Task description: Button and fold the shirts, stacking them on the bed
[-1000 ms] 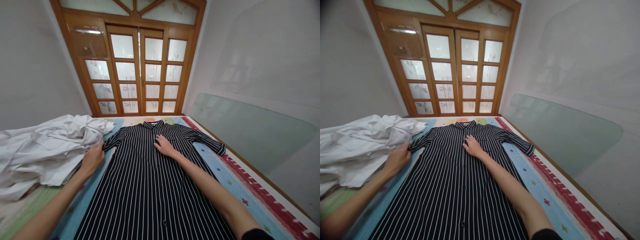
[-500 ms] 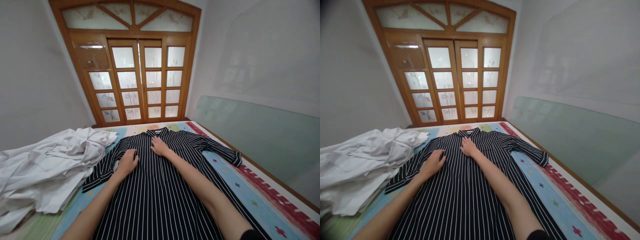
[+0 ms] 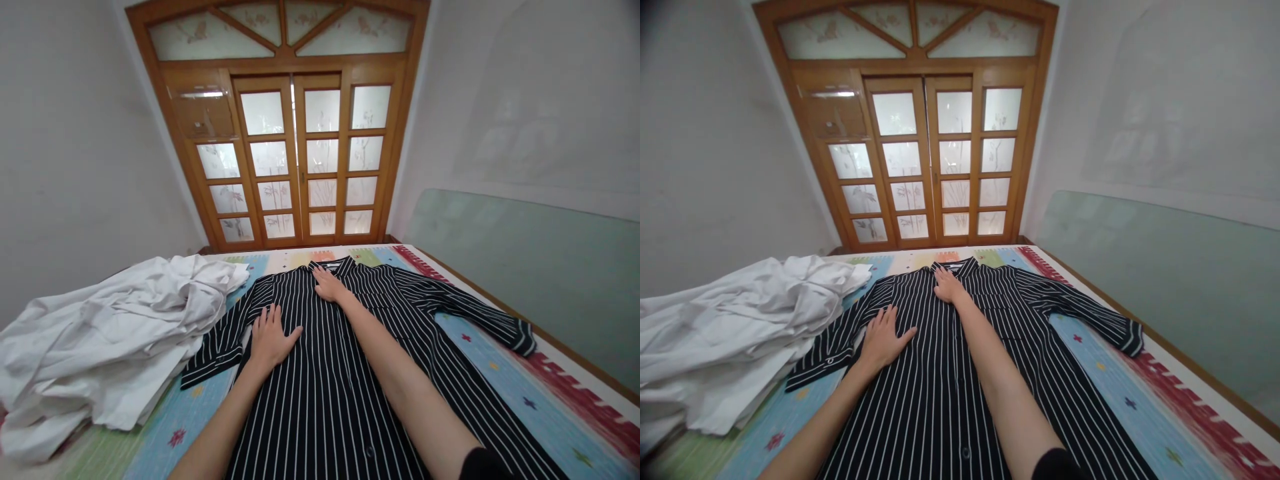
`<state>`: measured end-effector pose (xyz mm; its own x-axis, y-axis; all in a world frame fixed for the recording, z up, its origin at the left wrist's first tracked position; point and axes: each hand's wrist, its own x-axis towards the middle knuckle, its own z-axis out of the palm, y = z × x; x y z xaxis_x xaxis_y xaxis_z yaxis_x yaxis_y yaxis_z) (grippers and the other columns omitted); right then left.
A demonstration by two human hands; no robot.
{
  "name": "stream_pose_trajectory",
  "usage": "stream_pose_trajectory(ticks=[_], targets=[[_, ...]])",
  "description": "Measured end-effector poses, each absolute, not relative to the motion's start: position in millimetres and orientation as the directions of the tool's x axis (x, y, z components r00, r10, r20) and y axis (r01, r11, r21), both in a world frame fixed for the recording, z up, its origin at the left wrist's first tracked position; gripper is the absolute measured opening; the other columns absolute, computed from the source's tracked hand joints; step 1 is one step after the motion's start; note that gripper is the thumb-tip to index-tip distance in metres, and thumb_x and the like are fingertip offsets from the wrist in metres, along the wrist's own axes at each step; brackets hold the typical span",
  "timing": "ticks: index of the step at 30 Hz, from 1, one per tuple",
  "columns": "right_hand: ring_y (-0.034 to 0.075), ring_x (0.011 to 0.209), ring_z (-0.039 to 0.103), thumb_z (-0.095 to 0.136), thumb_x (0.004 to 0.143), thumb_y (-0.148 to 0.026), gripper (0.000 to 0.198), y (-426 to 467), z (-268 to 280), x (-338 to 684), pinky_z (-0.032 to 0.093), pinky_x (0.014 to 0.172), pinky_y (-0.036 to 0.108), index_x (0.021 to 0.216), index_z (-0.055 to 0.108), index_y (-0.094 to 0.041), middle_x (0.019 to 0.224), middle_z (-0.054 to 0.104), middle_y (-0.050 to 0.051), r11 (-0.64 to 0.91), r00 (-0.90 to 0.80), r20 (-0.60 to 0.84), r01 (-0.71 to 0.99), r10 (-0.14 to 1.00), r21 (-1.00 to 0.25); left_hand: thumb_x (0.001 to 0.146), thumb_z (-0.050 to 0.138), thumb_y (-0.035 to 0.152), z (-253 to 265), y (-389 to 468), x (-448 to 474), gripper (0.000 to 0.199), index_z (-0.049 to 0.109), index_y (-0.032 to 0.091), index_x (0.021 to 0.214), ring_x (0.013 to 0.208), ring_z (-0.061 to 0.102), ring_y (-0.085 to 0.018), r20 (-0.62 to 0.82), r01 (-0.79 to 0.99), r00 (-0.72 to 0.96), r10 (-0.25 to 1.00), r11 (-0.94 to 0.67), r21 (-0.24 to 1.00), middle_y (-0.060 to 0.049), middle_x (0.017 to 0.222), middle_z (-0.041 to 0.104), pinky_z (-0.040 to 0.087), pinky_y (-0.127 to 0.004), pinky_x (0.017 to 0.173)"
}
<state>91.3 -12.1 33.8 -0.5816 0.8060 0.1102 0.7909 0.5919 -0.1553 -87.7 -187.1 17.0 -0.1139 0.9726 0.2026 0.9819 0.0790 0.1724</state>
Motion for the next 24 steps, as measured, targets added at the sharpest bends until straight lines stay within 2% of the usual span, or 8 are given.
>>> stream_pose_trajectory(ticks=[4,7,10,17,21,24], targets=[[0.026,0.149,0.02,0.03,0.098,-0.04,0.065,-6.6,33.4,88.1,0.01,0.121,0.042,0.152,0.031,-0.005,0.16,0.025,0.014,0.606,-0.604,0.073,0.774,0.794,-0.183,0.083,0.04,0.071,21.1,-189.2,-86.4,0.093,0.036,0.005,0.148,0.146,0.026,-0.038,0.176,0.983,-0.127,0.976,0.101,0.151,-0.023,0.156,0.033,0.023,-0.051,0.116],[0.026,0.149,0.02,0.027,0.099,-0.053,0.074,-5.2,33.3,83.8,0.012,0.12,0.041,0.156,0.019,-0.007,0.161,0.023,0.015,0.535,-0.538,0.06,0.81,0.841,-0.241,0.081,0.042,0.074,24.8,-191.1,-83.8,0.096,0.034,0.007,0.149,0.144,0.03,-0.04,0.182,0.978,-0.167,0.969,0.14,0.153,-0.025,0.155,0.033,0.027,-0.053,0.113],[0.027,0.149,0.019,0.02,0.098,-0.06,0.08,-4.2,33.3,77.3,0.011,0.119,0.04,0.156,0.016,-0.005,0.161,0.022,0.016,0.456,-0.462,0.044,0.851,0.886,-0.261,0.078,0.042,0.076,26.9,-192.2,-81.5,0.1,0.033,0.006,0.149,0.142,0.032,-0.043,0.193,0.975,-0.199,0.961,0.173,0.142,-0.026,0.154,0.035,0.027,-0.054,0.111],[0.029,0.15,0.014,0.018,0.097,-0.059,0.079,-1.9,32.7,62.9,0.01,0.119,0.046,0.155,0.022,-0.005,0.162,0.017,0.016,0.362,-0.37,0.011,0.903,0.929,-0.232,0.08,0.04,0.075,25.9,-194.1,-79.1,0.096,0.04,0.006,0.146,0.138,0.035,-0.046,0.235,0.977,-0.207,0.95,0.189,0.096,-0.027,0.15,0.041,0.029,-0.056,0.108],[0.031,0.149,0.016,0.027,0.096,-0.057,0.081,0.7,32.8,60.6,0.011,0.119,0.047,0.155,0.019,-0.003,0.162,0.016,0.018,0.384,-0.379,0.068,0.896,0.923,-0.222,0.08,0.04,0.076,22.8,-194.2,-81.1,0.093,0.046,0.007,0.142,0.138,0.035,-0.045,0.242,0.979,-0.202,0.949,0.185,0.091,-0.025,0.15,0.042,0.028,-0.055,0.11],[0.03,0.15,0.012,0.025,0.097,-0.053,0.076,5.7,31.7,60.3,0.008,0.12,0.045,0.155,0.022,-0.004,0.163,0.013,0.014,0.453,-0.451,0.057,0.871,0.891,-0.192,0.081,0.039,0.075,20.7,-193.6,-82.5,0.092,0.046,0.008,0.143,0.141,0.031,-0.045,0.218,0.979,-0.196,0.956,0.177,0.105,-0.024,0.153,0.038,0.025,-0.056,0.111]])
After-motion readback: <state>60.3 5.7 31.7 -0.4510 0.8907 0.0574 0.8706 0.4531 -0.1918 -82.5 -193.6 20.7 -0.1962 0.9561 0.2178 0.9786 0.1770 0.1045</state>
